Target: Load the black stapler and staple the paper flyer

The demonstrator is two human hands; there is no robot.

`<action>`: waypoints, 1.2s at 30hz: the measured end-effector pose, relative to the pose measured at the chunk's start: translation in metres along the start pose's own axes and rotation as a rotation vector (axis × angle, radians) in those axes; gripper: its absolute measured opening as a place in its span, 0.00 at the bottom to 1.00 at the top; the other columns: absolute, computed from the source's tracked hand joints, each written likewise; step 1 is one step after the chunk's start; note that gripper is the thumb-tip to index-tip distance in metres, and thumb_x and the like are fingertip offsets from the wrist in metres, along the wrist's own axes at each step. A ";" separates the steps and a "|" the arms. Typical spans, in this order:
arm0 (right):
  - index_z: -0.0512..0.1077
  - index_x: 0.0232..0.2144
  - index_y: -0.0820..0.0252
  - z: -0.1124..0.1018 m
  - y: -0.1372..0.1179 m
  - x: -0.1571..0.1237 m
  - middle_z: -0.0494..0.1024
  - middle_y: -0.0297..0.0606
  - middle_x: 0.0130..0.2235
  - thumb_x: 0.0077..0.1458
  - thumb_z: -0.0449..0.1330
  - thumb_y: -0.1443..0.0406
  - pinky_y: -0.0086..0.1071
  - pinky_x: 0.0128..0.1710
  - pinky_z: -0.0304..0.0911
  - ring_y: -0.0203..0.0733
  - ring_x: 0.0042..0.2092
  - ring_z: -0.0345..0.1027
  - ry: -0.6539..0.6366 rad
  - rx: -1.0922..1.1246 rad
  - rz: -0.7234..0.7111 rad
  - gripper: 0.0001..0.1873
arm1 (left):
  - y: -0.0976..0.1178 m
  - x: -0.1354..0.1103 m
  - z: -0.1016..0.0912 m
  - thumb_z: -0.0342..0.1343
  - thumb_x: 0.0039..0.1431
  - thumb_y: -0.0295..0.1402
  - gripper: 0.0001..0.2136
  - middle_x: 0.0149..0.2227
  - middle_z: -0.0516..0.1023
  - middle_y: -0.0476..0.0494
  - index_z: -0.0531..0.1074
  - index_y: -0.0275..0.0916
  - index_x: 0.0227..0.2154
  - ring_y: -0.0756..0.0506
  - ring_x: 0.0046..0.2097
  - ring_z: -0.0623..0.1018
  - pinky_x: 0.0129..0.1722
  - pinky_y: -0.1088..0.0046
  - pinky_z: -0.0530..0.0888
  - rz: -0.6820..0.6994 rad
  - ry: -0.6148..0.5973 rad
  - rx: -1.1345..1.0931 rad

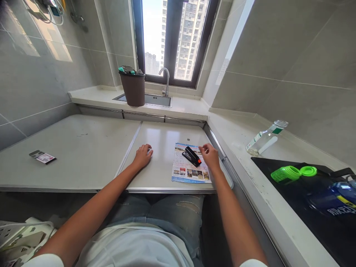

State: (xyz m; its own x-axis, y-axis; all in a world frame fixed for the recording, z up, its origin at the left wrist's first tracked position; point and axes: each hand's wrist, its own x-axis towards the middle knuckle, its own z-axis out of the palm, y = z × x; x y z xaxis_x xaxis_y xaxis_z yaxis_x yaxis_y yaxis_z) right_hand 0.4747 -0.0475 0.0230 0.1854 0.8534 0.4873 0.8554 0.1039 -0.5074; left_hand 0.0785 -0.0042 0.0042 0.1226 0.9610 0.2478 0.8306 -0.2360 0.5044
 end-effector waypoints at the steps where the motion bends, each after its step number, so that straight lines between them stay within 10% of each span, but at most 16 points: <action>1: 0.76 0.36 0.60 -0.005 0.010 0.004 0.79 0.42 0.34 0.68 0.51 0.49 0.36 0.38 0.62 0.44 0.34 0.70 0.053 -0.068 0.088 0.24 | 0.000 0.000 0.000 0.49 0.72 0.35 0.10 0.53 0.76 0.36 0.72 0.41 0.50 0.36 0.56 0.75 0.59 0.56 0.69 0.001 -0.001 -0.002; 6: 0.71 0.22 0.58 -0.003 0.047 0.004 0.78 0.42 0.26 0.62 0.54 0.56 0.34 0.33 0.55 0.44 0.30 0.68 -0.029 -0.221 0.232 0.20 | -0.001 -0.001 0.001 0.54 0.66 0.28 0.09 0.54 0.75 0.35 0.77 0.42 0.45 0.35 0.59 0.74 0.60 0.56 0.69 0.050 -0.013 0.039; 24: 0.81 0.34 0.62 0.020 0.034 0.013 0.83 0.52 0.38 0.66 0.57 0.62 0.36 0.43 0.63 0.52 0.43 0.77 -0.180 -0.427 0.188 0.14 | -0.004 0.000 0.005 0.54 0.65 0.28 0.10 0.52 0.75 0.35 0.78 0.42 0.45 0.35 0.57 0.74 0.58 0.54 0.70 0.080 0.003 0.060; 36: 0.68 0.66 0.61 0.094 0.011 0.079 0.59 0.50 0.74 0.66 0.50 0.65 0.50 0.73 0.53 0.51 0.75 0.52 -0.381 -0.249 -0.110 0.28 | -0.027 0.004 -0.008 0.52 0.61 0.22 0.14 0.53 0.75 0.40 0.79 0.42 0.44 0.40 0.54 0.78 0.59 0.60 0.73 0.192 0.077 -0.168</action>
State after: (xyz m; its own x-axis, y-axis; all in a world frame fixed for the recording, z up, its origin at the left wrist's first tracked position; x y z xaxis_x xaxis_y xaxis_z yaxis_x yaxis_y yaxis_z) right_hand 0.4535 0.0693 -0.0114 -0.0638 0.9758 0.2092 0.9586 0.1183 -0.2591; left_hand 0.0522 0.0052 -0.0013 0.2226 0.8839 0.4112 0.6934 -0.4401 0.5706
